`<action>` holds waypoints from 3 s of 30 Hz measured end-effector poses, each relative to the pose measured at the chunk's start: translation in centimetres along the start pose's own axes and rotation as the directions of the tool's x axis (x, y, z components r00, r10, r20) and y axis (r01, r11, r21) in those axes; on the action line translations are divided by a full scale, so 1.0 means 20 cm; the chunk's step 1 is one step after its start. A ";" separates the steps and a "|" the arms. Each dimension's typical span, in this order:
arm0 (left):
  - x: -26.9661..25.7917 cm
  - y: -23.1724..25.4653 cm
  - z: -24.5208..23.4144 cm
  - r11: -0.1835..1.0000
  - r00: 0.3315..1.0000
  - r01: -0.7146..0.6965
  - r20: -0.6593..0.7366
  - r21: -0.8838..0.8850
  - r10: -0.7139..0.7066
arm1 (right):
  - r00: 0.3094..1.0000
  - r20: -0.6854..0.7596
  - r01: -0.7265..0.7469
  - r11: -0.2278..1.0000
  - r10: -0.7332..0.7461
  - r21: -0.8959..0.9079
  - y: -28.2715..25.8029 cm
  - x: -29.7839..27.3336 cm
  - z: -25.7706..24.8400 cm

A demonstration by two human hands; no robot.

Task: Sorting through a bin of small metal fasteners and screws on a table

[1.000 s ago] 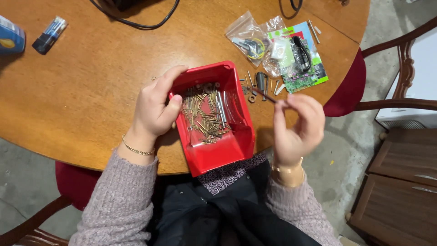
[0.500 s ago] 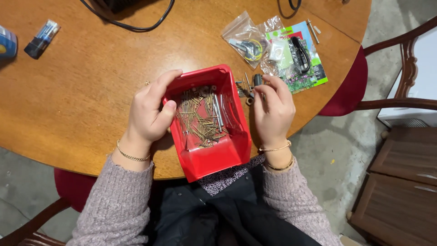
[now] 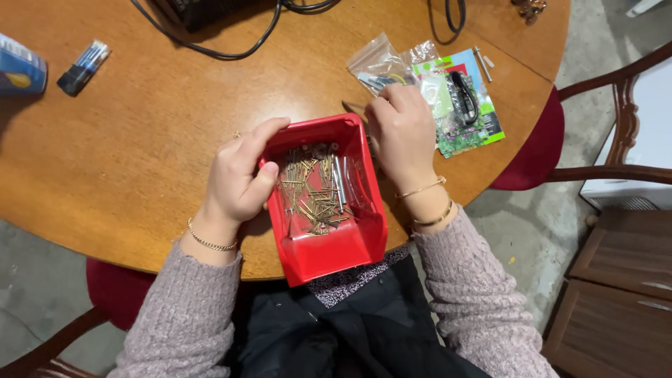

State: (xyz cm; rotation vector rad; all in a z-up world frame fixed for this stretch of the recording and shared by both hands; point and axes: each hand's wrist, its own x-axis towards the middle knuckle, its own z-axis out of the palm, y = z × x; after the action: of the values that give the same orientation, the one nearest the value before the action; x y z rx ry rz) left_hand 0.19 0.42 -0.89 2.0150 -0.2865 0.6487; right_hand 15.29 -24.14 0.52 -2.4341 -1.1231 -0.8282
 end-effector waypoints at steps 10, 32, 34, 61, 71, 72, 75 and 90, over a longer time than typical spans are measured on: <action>-0.01 0.00 0.00 1.000 1.000 -0.013 -0.005 -0.010 0.013 | 0.982 0.186 -0.049 0.996 0.033 0.078 0.02 -0.06 0.07; 0.02 0.05 -0.01 0.999 0.999 -0.046 -0.014 -0.005 0.046 | 0.824 0.521 0.356 0.920 -0.224 -0.167 -0.70 -0.21 -0.36; 0.03 0.06 -0.01 0.998 0.998 -0.056 -0.009 0.011 0.056 | 0.840 0.517 0.352 0.890 -0.163 -0.292 -0.72 -0.19 -0.35; 0.01 0.04 0.00 0.998 0.999 -0.052 -0.008 0.041 0.053 | 0.822 0.553 0.155 0.988 -0.138 0.015 -0.68 -0.24 -0.20; 0.01 -0.01 0.01 0.987 0.993 -0.110 -0.018 0.113 0.113 | 0.846 0.521 0.116 0.993 -0.114 0.028 -0.70 -0.23 -0.17; 0.00 0.00 0.01 0.990 0.993 -0.106 -0.032 0.097 0.110 | 0.836 0.536 0.129 0.991 -0.118 0.018 -0.69 -0.24 -0.16; 0.01 0.01 0.01 0.990 0.992 -0.106 -0.062 0.088 0.112 | 0.828 0.544 0.156 0.988 -0.141 0.018 -0.66 -0.25 -0.13; -0.02 -0.02 0.02 0.989 0.990 -0.124 -0.062 0.083 0.130 | 0.887 0.436 0.178 0.984 -0.151 -0.020 -0.67 -0.24 -0.14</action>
State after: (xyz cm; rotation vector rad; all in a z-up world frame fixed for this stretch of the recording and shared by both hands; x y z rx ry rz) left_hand 0.16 0.23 -1.60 2.0574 -0.3561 0.8180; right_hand 1.46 -19.84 0.41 -2.6811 -1.4976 -0.3668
